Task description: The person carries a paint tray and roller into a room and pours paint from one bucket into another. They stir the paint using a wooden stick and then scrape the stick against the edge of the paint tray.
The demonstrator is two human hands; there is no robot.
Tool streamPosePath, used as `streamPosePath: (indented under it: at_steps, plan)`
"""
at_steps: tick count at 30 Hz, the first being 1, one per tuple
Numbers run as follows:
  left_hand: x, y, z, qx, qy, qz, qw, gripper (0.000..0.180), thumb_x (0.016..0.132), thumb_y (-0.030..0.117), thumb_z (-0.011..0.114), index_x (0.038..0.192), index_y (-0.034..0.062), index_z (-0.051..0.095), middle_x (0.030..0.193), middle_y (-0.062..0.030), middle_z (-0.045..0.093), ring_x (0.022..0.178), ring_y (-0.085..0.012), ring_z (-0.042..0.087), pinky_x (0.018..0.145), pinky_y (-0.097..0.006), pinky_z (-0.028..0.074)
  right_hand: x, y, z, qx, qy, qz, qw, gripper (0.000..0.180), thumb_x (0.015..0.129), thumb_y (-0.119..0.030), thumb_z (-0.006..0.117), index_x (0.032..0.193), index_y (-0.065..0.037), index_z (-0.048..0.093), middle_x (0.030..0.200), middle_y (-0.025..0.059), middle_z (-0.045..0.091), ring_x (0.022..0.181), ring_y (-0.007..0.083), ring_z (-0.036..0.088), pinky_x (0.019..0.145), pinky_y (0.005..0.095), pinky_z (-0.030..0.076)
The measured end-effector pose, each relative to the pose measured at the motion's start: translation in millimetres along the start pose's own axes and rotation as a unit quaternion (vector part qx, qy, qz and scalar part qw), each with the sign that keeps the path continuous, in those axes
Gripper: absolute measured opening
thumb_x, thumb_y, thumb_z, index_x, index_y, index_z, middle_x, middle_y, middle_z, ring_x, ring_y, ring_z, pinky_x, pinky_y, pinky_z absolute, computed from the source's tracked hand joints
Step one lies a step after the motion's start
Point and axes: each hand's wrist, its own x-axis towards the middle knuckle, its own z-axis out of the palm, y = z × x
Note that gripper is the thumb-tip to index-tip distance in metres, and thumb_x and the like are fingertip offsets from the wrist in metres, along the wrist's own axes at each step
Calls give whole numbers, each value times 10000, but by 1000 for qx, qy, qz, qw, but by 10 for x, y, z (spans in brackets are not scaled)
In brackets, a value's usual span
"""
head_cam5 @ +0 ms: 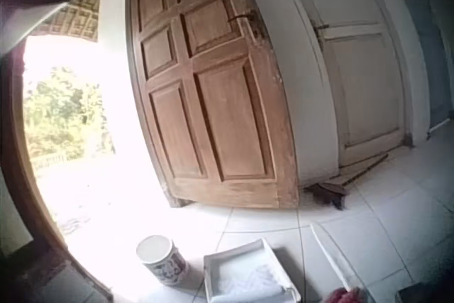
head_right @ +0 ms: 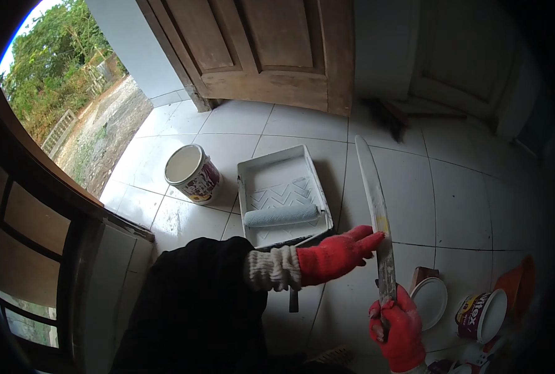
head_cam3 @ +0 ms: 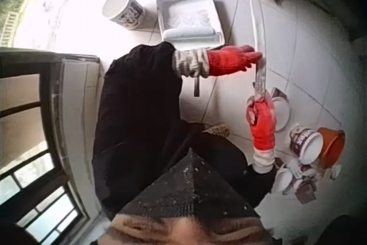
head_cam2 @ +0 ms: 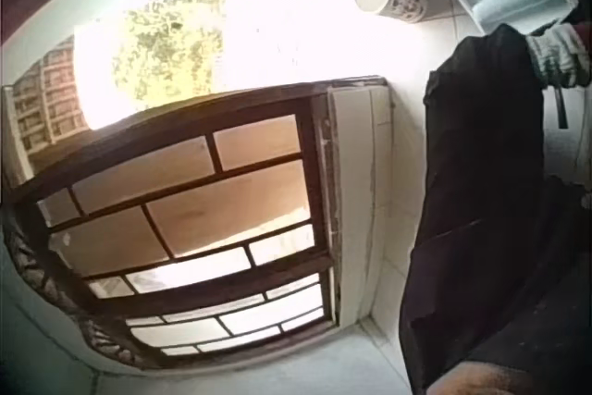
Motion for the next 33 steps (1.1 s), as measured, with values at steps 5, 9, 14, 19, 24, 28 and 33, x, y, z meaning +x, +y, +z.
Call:
streamPosePath:
  at_steps: [5, 9, 14, 19, 24, 28, 33]
  plan:
    - [-743, -116, -1666, -206, 115, -52, 970, 417, 896, 286, 558, 1209, 25, 469, 1110, -108, 542, 970, -223, 562, 829, -340, 488, 220, -69, 565, -102, 11, 24, 994, 256, 915, -199, 404, 1120, -58, 466, 660, 79, 518, 386, 112, 389, 354, 250, 337]
    - [-1177, -1237, -3274, -102, 597, 121, 787, 565, 854, 240, 615, 1286, -30, 369, 1152, -139, 500, 929, -184, 533, 789, -298, 444, 433, -27, 1084, -175, 29, 27, 984, 334, 908, -212, 414, 1189, -35, 453, 670, 90, 538, 396, 116, 398, 367, 256, 351]
    - [-1718, -1981, -4740, 10, 679, -73, 730, 691, 842, 498, 529, 1264, -41, 435, 1227, -214, 495, 1144, -313, 470, 946, -369, 377, 778, 66, 1769, -232, 16, 46, 972, 340, 904, -240, 426, 1153, -13, 472, 672, 97, 546, 404, 114, 399, 376, 250, 346]
    - [-1642, -1858, -5338, 223, 618, -125, 744, 620, 832, 533, 482, 1052, -38, 580, 1014, -220, 605, 984, -341, 561, 849, -396, 417, 1010, 110, 2459, -283, 30, 85, 955, 314, 892, -225, 414, 1093, -2, 506, 670, 88, 556, 424, 109, 415, 390, 242, 338]
    - [-1703, -1652, -5381, 233, 529, -66, 814, 341, 804, 323, 536, 921, 10, 601, 801, -180, 627, 756, -310, 605, 703, -397, 461, 1044, 30, 2909, -349, 4, 98, 932, 301, 832, -164, 392, 1025, 9, 544, 684, 84, 590, 464, 106, 467, 430, 237, 367]
    - [-1680, -1612, -5290, 212, 539, -50, 814, 224, 786, 222, 552, 873, 17, 582, 744, -149, 612, 692, -273, 598, 655, -358, 459, 1143, -11, 3199, -362, -1, 149, 920, 295, 817, -147, 421, 1038, 0, 547, 695, 77, 598, 483, 94, 482, 458, 232, 385]
    - [-1569, -1498, -5085, 199, 515, 0, 834, 205, 790, 206, 575, 889, 26, 565, 754, -119, 592, 682, -228, 580, 657, -334, 460, 1364, -165, 3433, -454, -28, 200, 868, 248, 820, -89, 416, 979, 1, 583, 733, 47, 601, 519, 67, 480, 490, 224, 402]
